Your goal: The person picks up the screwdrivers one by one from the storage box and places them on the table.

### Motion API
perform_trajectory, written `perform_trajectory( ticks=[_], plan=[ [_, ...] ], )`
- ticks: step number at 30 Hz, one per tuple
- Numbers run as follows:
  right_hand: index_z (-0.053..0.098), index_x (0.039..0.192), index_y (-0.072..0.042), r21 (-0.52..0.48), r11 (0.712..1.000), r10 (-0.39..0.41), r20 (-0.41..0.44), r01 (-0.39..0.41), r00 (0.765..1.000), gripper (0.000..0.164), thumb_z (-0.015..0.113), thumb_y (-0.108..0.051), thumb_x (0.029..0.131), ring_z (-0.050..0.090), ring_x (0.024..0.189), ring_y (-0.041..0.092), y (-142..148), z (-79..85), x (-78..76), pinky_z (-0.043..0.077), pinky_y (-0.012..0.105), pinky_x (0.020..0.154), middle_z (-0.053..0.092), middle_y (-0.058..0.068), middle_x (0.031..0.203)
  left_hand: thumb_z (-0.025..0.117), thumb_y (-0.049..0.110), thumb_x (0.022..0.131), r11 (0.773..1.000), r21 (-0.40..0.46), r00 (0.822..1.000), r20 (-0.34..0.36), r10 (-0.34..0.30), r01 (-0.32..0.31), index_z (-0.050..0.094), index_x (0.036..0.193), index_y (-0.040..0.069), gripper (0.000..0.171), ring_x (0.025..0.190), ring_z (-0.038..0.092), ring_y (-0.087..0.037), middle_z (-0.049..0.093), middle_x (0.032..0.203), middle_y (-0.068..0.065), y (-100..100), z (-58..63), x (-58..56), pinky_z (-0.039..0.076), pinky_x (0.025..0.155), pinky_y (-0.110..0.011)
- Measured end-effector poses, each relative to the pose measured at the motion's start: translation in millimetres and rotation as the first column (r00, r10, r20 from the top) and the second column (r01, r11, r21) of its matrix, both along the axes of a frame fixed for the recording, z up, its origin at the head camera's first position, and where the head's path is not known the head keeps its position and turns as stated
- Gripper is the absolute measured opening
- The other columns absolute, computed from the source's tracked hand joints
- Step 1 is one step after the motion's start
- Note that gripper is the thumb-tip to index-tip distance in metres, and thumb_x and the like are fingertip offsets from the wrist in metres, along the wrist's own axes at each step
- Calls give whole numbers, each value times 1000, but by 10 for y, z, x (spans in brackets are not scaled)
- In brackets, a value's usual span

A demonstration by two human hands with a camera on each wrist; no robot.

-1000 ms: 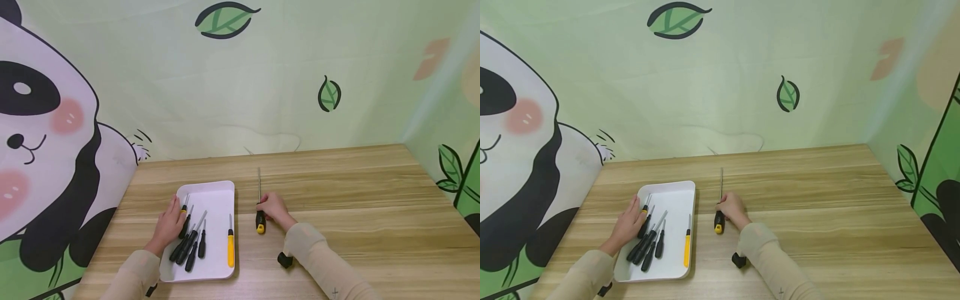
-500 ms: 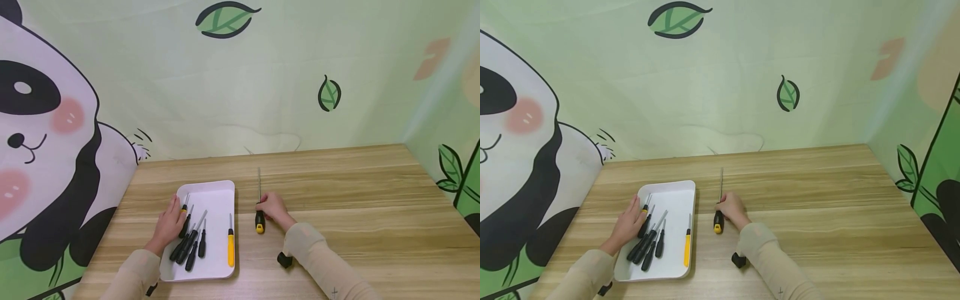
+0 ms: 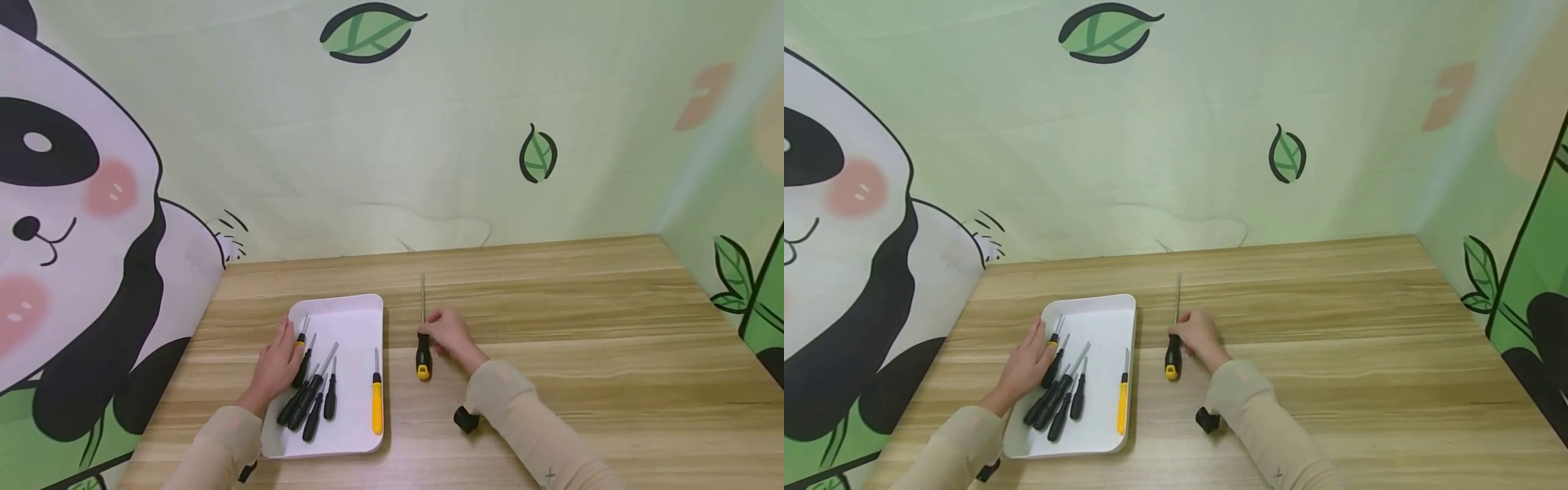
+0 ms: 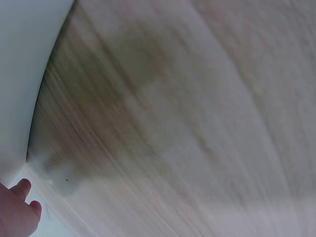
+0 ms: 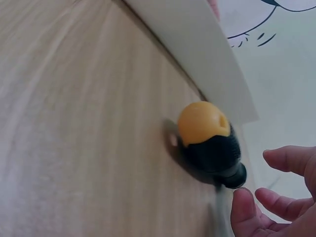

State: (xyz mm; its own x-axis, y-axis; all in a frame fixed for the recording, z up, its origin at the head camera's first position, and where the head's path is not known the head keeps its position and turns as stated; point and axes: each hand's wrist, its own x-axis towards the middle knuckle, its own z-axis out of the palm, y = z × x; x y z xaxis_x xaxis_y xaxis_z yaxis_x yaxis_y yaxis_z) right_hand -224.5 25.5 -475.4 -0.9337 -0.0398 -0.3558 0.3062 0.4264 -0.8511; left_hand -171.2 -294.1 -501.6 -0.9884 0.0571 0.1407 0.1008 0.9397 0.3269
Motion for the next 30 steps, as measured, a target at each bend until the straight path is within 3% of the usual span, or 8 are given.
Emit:
perform_trajectory(
  ticks=[12, 19, 27, 30],
  plan=[
    [56, 98, -3, -33, 999, 18, -30, -19, 999, 28, 64, -20, 78, 45, 43, 12, 2, 217, -5, 47, 26, 44, 53, 4, 64, 39, 18, 92, 1000, -8, 1000, 6, -3, 3, 23, 134, -12, 54, 125, 32, -40, 19, 143, -26, -7, -1, -8, 30, 93, -58],
    [55, 105, -2, -90, 995, 39, -20, -41, 999, 33, 63, -20, 79, 51, 48, 13, -65, 327, 47, 48, 24, 45, 60, 19, 86, 40, 17, 91, 1000, -11, 1000, 0, -9, 9, 23, 134, -12, 55, 126, 32, -39, 20, 142, -26, -2, -1, -11, 30, 93, -57],
    [52, 106, -1, -173, 978, 119, 14, -115, 993, 34, 62, -20, 81, 57, 56, 18, -164, 431, 127, 51, 26, 49, 58, 22, 97, 40, 17, 91, 1000, 1, 1000, -5, -9, 9, 23, 134, -12, 55, 124, 34, -39, 21, 142, -26, 0, 3, -5, 30, 93, -56],
    [53, 104, 0, -186, 970, 160, 4, -157, 987, 32, 62, -20, 81, 59, 60, 21, -206, 467, 170, 52, 30, 52, 58, 18, 89, 41, 17, 91, 1000, 6, 1000, -11, -10, 10, 24, 134, -12, 55, 124, 35, -39, 22, 142, -26, 6, 14, 1, 31, 93, -56]
  ],
)
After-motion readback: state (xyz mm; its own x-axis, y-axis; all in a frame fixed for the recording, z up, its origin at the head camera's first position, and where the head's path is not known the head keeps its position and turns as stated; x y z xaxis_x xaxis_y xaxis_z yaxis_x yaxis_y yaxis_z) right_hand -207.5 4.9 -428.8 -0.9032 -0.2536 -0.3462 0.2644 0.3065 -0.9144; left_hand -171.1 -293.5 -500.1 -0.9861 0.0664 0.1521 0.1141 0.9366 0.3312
